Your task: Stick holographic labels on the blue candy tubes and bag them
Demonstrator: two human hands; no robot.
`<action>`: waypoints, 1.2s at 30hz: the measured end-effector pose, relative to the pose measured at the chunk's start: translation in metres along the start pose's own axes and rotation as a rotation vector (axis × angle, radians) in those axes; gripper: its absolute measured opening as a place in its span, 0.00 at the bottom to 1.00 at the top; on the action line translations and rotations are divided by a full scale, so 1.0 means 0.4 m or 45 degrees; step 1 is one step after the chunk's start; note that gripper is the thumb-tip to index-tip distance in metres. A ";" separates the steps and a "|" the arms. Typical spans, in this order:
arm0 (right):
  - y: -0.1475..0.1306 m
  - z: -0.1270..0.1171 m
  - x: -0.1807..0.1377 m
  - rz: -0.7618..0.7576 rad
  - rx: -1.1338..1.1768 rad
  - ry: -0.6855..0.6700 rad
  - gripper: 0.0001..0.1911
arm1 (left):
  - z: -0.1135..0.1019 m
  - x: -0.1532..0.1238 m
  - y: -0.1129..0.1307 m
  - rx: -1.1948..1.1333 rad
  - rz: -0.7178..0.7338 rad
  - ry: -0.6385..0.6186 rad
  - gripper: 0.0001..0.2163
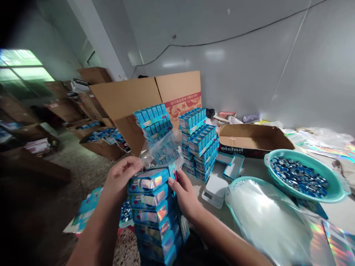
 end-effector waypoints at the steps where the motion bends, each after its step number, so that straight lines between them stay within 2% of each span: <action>1: -0.001 -0.001 -0.001 -0.009 0.008 -0.030 0.27 | -0.007 -0.016 0.018 0.076 0.100 0.090 0.10; 4: 0.004 -0.011 -0.004 -0.028 0.013 -0.088 0.26 | -0.036 -0.077 0.066 0.360 0.466 0.401 0.05; 6: 0.011 -0.021 -0.007 -0.032 -0.002 -0.092 0.26 | -0.040 -0.118 0.084 0.525 0.716 0.472 0.06; 10: 0.018 -0.036 -0.013 -0.028 -0.047 -0.062 0.26 | -0.037 -0.180 0.094 0.623 1.116 0.400 0.12; 16: 0.011 -0.010 -0.009 -0.053 -0.109 -0.029 0.25 | -0.067 -0.208 0.069 0.590 1.285 0.289 0.22; 19: 0.016 0.016 -0.003 -0.092 -0.127 -0.015 0.24 | -0.086 -0.194 0.068 0.512 1.298 0.303 0.20; 23: 0.028 0.049 -0.002 -0.143 -0.118 -0.008 0.23 | -0.080 -0.146 0.103 0.513 1.236 0.326 0.10; 27: 0.036 0.072 -0.007 -0.173 -0.126 0.028 0.22 | -0.057 -0.098 0.128 0.547 1.114 0.134 0.04; 29: 0.037 0.082 -0.008 -0.194 -0.137 0.049 0.21 | -0.067 -0.080 0.117 0.518 1.044 0.032 0.07; 33: 0.045 0.098 -0.005 -0.170 -0.139 0.055 0.22 | -0.113 -0.045 0.053 0.521 0.929 -0.185 0.11; 36: 0.050 0.109 -0.006 -0.165 -0.127 0.019 0.23 | -0.144 -0.017 0.011 0.484 0.807 -0.180 0.10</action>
Point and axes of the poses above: each hand's wrist, its own x-axis towards the middle knuckle, its own z-axis out of the palm, y = z × x, the point moved 6 cm from there along x, towards the middle knuckle, and after that the axes turned 13 degrees about y, right-handed, at the moved point
